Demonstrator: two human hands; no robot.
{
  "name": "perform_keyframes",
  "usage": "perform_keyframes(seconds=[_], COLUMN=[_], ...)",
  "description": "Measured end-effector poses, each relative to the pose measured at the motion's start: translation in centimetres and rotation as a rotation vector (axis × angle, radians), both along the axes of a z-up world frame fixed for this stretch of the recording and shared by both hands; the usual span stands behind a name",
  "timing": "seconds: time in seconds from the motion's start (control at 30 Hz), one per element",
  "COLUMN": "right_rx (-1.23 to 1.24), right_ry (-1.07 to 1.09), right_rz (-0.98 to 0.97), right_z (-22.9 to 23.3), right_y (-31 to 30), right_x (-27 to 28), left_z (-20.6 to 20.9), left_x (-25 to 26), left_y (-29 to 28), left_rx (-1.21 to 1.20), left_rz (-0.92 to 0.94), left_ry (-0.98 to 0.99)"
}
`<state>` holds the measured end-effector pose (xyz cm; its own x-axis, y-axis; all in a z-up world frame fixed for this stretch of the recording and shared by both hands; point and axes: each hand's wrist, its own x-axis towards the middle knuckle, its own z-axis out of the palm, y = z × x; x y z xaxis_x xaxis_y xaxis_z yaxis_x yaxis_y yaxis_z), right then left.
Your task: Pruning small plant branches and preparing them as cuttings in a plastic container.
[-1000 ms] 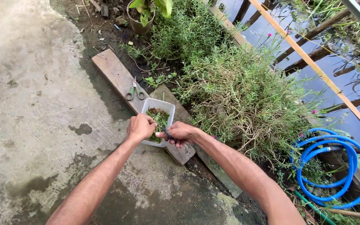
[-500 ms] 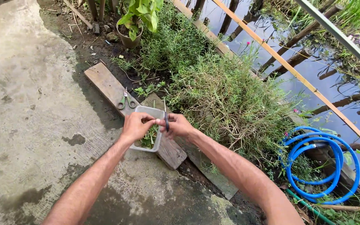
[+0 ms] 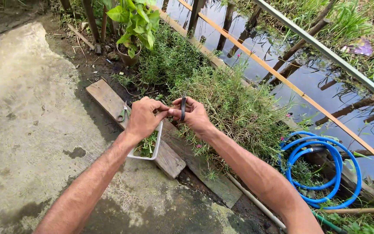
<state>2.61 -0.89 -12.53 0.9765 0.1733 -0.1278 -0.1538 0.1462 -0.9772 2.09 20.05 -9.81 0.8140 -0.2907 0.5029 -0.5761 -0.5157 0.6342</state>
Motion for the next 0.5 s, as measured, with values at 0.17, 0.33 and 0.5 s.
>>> perform_keyframes(seconds=[0.17, 0.33, 0.5], right_rx=[0.005, -0.051, -0.077], right_ry=[-0.056, -0.092, -0.079], right_rz=[0.015, 0.093, 0.205], right_z=[3.0, 4.2, 5.8], right_y=[-2.2, -3.2, -3.1], right_x=[-0.9, -2.3, -3.5], left_z=[2.6, 3.4, 4.1], left_x=[-2.0, -3.2, -3.8], left_y=[-1.2, -1.5, -1.1], left_rx=[0.027, 0.018, 0.086], left_rz=[-0.054, -0.085, -0.163], left_ry=[-0.050, -0.107, -0.341])
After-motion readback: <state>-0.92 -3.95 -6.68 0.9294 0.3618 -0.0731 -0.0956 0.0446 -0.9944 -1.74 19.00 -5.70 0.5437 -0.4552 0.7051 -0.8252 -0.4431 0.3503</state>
